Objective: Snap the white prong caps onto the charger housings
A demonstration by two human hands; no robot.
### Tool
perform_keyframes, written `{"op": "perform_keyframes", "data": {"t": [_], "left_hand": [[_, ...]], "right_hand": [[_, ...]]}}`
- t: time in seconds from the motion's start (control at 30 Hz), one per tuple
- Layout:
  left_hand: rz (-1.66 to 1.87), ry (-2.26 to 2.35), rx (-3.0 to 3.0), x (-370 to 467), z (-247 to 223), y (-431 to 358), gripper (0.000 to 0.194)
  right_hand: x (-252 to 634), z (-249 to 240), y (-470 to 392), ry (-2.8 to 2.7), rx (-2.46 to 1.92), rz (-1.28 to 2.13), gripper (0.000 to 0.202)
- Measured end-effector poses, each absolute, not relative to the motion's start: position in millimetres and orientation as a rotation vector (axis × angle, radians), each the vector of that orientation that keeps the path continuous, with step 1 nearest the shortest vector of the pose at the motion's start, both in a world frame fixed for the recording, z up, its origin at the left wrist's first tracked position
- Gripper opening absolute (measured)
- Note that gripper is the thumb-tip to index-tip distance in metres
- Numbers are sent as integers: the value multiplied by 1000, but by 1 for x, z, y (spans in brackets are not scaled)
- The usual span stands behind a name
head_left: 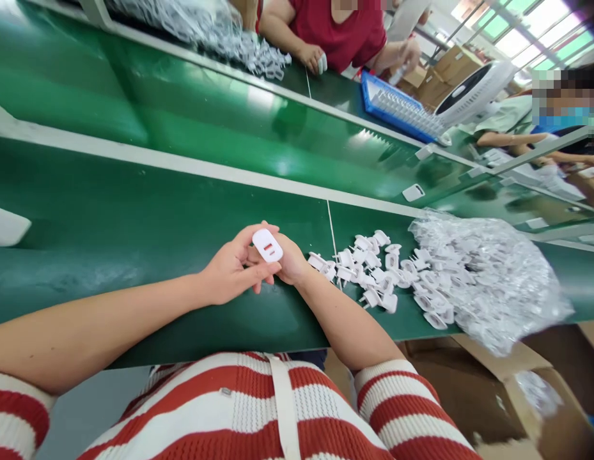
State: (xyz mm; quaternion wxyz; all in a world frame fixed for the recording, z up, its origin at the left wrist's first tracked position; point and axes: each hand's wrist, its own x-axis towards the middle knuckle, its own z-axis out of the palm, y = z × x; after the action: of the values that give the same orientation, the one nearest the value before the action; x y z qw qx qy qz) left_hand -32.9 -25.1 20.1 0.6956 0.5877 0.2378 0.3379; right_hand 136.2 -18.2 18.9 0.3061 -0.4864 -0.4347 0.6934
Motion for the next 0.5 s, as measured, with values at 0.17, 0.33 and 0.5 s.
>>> {"op": "perform_keyframes", "data": {"t": [0.17,0.33,0.5], "left_hand": [[725,377,1321,-29,3,-21,74],[608,616,1460,-29,-5,-6,80],[614,797,1578,-25,10,-2,48]], "right_hand": [[150,27,-17,-1376,-1236,1607,65],[166,22,-8,-1443,-1335,948,41],[168,17,-14,-1769,-1367,462,40]]}}
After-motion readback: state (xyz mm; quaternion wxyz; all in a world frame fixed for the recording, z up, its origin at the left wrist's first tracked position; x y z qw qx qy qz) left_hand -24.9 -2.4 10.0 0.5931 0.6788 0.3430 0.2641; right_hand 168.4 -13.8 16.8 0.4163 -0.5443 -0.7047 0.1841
